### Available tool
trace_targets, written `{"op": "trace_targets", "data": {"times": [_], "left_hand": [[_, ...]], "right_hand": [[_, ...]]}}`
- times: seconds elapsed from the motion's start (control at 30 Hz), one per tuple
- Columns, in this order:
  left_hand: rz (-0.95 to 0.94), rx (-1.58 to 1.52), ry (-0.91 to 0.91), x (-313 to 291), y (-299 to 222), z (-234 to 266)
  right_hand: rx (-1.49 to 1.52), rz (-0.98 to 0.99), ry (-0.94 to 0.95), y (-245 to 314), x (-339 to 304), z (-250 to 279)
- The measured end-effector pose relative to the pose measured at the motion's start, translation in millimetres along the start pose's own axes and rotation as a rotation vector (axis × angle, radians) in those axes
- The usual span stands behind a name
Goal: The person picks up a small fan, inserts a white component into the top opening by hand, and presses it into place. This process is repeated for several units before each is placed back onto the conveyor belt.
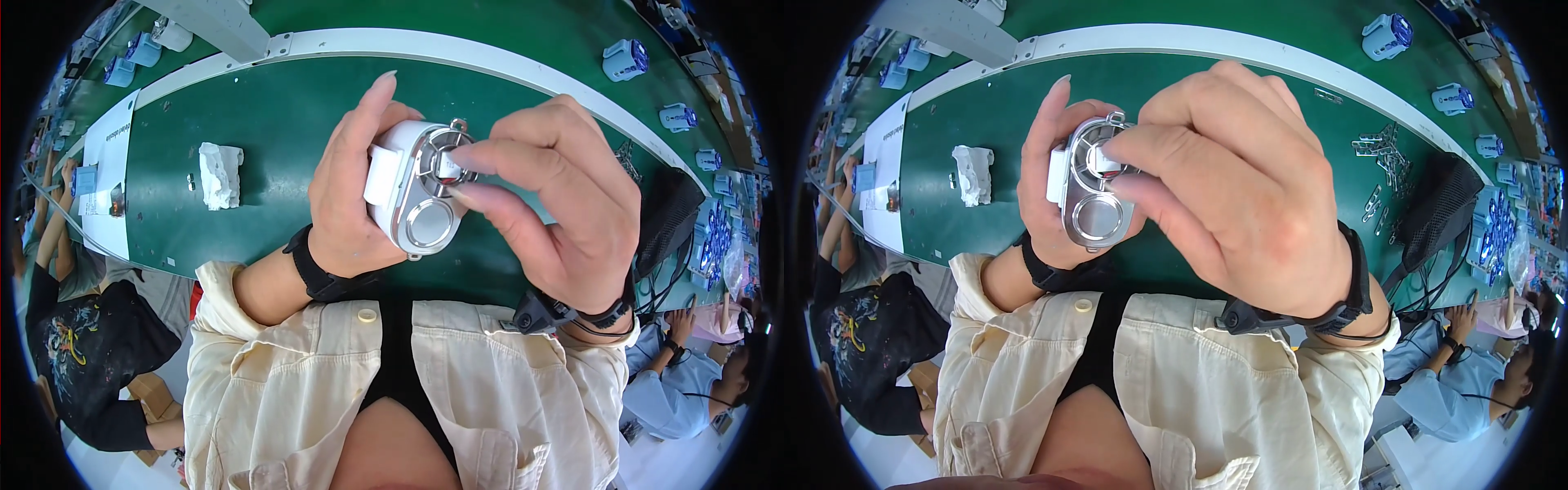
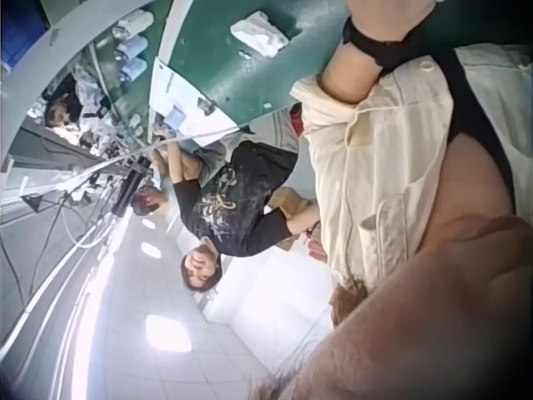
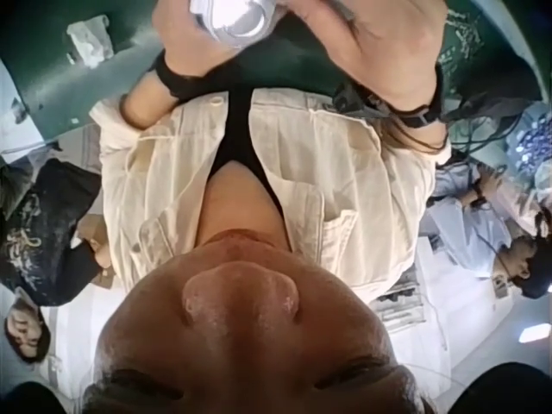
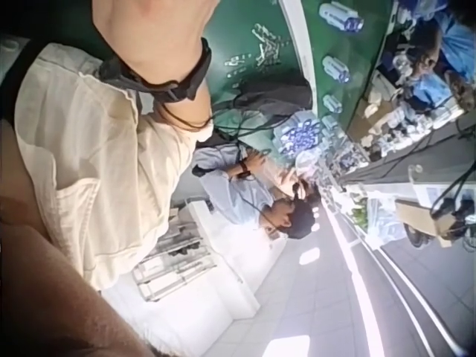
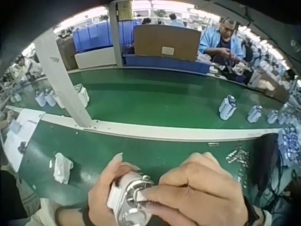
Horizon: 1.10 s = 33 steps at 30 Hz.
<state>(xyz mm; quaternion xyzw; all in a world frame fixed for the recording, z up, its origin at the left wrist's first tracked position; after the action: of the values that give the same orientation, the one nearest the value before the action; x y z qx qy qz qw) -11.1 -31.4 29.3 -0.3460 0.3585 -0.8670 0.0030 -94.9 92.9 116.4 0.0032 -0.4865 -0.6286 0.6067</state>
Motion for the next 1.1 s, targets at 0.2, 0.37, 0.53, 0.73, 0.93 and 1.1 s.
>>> {"op": "trace_targets", "data": {"times": [0.2,0.37,0.53,0.73,0.93,1.1], "left_hand": [[-0.009,0.056,0.014,0.9,-1.8,-1.1],[-0.016,0.061,0.011,-0.1,0.4,-1.0],[0.007,0.105,0.003,-1.1,-0.1,-0.8],[-0.023,0.250,-0.069,-0.3,-2.8,-0.8],[-0.050,0.324,-0.093,0.2,-3.4,-0.4],[0.117,0.146,0.047,-0.3,-0.6,-4.0]], "right_hand": [[-0.027,-0.019,-0.022,0.0,-1.0,0.4],[-0.013,-0.028,-0.017,-1.7,-0.6,0.5],[-0.106,-0.037,-0.027,1.8,-0.9,-4.7],[-0.066,-0.127,-0.114,-3.1,-7.0,-8.5],[-0.027,-0.208,-0.151,-3.0,-11.0,-9.6],[0.003,-0.266,-0.157,-7.0,-12.0,-10.1]]}}
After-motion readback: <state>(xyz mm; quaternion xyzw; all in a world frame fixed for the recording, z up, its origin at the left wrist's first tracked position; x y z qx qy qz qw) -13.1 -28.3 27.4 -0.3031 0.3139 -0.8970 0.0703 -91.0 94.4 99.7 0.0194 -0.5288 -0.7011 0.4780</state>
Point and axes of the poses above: each hand's wrist, its own x-axis towards the middle knuckle, its own z-axis out of the back of the hand, y = z × x, the point moved 6 cm from there along x, towards the middle knuckle, and after that the axes turned 13 degrees about x, right-handed, at the moved point
